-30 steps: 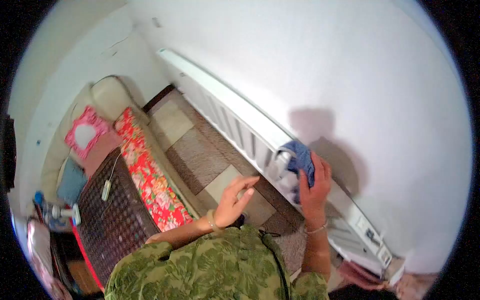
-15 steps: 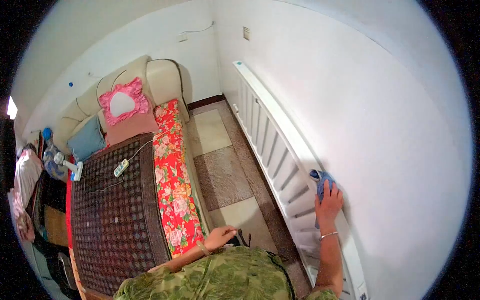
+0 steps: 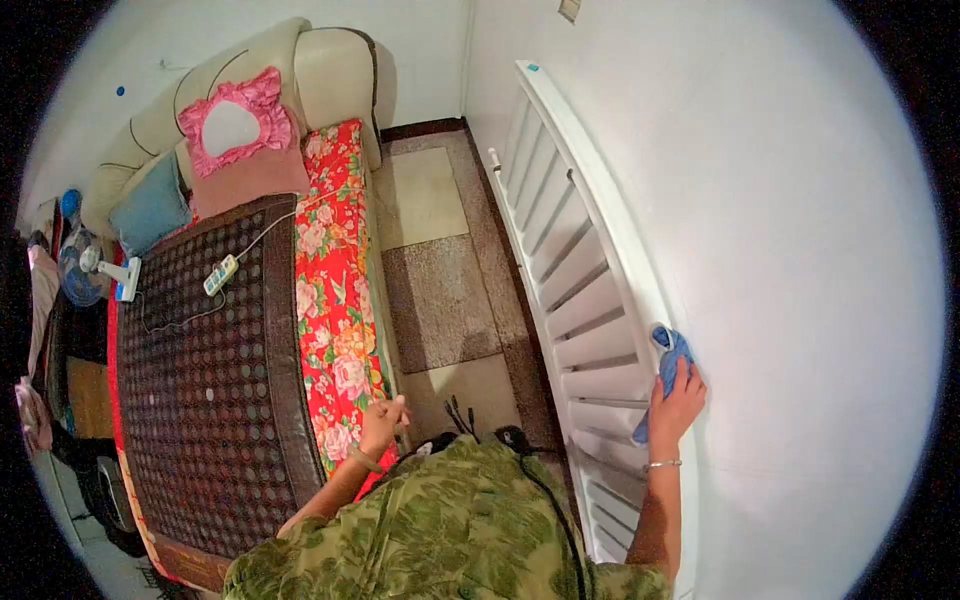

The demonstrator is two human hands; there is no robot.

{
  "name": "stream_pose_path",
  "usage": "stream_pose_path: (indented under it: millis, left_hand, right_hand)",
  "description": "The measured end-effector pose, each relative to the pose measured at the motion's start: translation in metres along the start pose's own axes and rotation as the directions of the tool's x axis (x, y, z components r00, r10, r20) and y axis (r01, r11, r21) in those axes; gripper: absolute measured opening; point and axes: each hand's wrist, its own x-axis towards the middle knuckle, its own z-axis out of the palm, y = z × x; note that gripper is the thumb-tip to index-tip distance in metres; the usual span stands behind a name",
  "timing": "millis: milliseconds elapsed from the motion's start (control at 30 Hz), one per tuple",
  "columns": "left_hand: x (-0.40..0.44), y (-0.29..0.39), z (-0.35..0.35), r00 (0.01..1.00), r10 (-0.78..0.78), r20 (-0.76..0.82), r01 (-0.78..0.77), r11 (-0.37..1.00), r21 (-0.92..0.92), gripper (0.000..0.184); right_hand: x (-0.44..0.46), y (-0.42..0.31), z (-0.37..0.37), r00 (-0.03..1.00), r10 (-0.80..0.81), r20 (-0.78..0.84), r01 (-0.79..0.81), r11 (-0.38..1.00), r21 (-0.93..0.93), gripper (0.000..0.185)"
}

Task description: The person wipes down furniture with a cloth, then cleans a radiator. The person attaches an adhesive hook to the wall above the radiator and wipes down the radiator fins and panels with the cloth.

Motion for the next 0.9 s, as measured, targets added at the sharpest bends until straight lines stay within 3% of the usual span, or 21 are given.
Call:
stream_pose_path:
  millis: [67,100,167,200,233,267,300,367,433,467,533,600,633,700,733,767,833,900]
  left_hand:
    - [0.014,-0.007,0.004,0.998,-0.016,-0.066,0.026,0.989,0.146,0.043]
    - [0.017,0.006,0.014,0.997,-0.021,-0.069,0.03,0.989,0.146,0.043]
    - [0.027,0.032,0.04,0.988,0.131,-0.077,-0.129,0.991,0.039,0.043]
    - [0.046,0.033,0.046,0.985,0.175,-0.003,-0.174,0.983,0.057,0.041]
    - [0.059,0.047,0.053,0.979,0.199,0.038,-0.202,0.976,0.077,0.039]
    - [0.073,0.066,0.058,0.972,0.222,0.083,-0.23,0.968,0.103,0.038]
    - [0.082,0.093,0.061,0.958,0.259,0.12,-0.26,0.966,-0.006,0.038]
    - [0.091,0.157,0.07,0.947,0.299,0.113,-0.271,0.938,-0.214,0.045]
    - [0.1,0.214,0.073,0.95,0.312,0.034,-0.287,0.908,-0.306,0.052]
    - [0.105,0.236,0.073,0.941,0.338,-0.019,-0.32,0.868,-0.38,0.052]
    - [0.119,0.248,0.063,0.935,0.341,-0.102,-0.349,0.823,-0.447,0.052]
    - [0.138,0.255,0.051,0.944,0.329,-0.022,-0.266,0.723,-0.637,0.053]
    - [0.14,0.259,0.049,0.944,0.327,-0.043,-0.278,0.718,-0.638,0.053]
    - [0.132,0.291,0.045,0.939,0.197,-0.283,-0.314,0.825,-0.47,0.046]
    - [0.149,0.278,0.039,0.887,0.226,-0.403,-0.385,0.845,-0.372,0.038]
    - [0.157,0.279,0.03,0.856,0.203,-0.476,-0.408,0.83,-0.38,0.032]
    - [0.187,0.251,0.004,0.799,0.243,-0.55,-0.47,0.823,-0.32,0.029]
    - [0.202,0.254,-0.022,0.795,0.204,-0.572,-0.439,0.843,-0.31,0.027]
  right_hand:
    - [0.016,-0.012,0.005,1.0,-0.005,-0.001,0.005,1.0,0.029,0.055]
    - [0.029,-0.019,0.008,1.0,-0.007,0.003,0.007,0.999,0.031,0.055]
    - [0.061,-0.036,0.017,0.993,-0.115,0.002,0.112,0.976,0.185,0.049]
    - [0.076,-0.052,0.028,1.0,0.005,0.016,-0.013,0.834,0.552,0.046]
    - [0.092,-0.074,0.038,0.99,0.118,0.072,-0.125,0.547,0.828,0.044]
    - [0.109,-0.103,0.027,0.938,0.126,0.324,-0.344,0.199,0.918,0.044]
    - [0.122,-0.131,0.016,0.837,0.042,0.546,-0.532,-0.174,0.829,0.045]
    - [0.145,-0.165,0.029,0.694,-0.228,0.683,-0.716,-0.311,0.624,0.047]
    - [0.165,-0.2,0.04,0.626,-0.455,0.634,-0.776,-0.44,0.451,0.049]
    - [0.177,-0.212,0.045,0.606,-0.567,0.558,-0.794,-0.468,0.388,0.049]
    - [0.19,-0.231,0.053,0.533,-0.602,0.595,-0.845,-0.424,0.327,0.048]
    - [0.201,-0.25,0.073,0.447,-0.673,0.589,-0.892,-0.388,0.234,0.045]
    - [0.206,-0.256,0.083,0.436,-0.688,0.58,-0.898,-0.375,0.231,0.045]
    - [0.219,-0.274,0.093,0.366,-0.737,0.568,-0.931,-0.295,0.216,0.042]
    - [0.228,-0.289,0.079,0.372,-0.684,0.628,-0.928,-0.293,0.231,0.041]
    - [0.232,-0.293,0.104,0.335,-0.756,0.562,-0.941,-0.243,0.235,0.041]
    - [0.244,-0.31,0.135,0.286,-0.821,0.495,-0.955,-0.205,0.213,0.044]
    - [0.253,-0.333,0.164,0.328,-0.835,0.442,-0.932,-0.209,0.297,0.049]
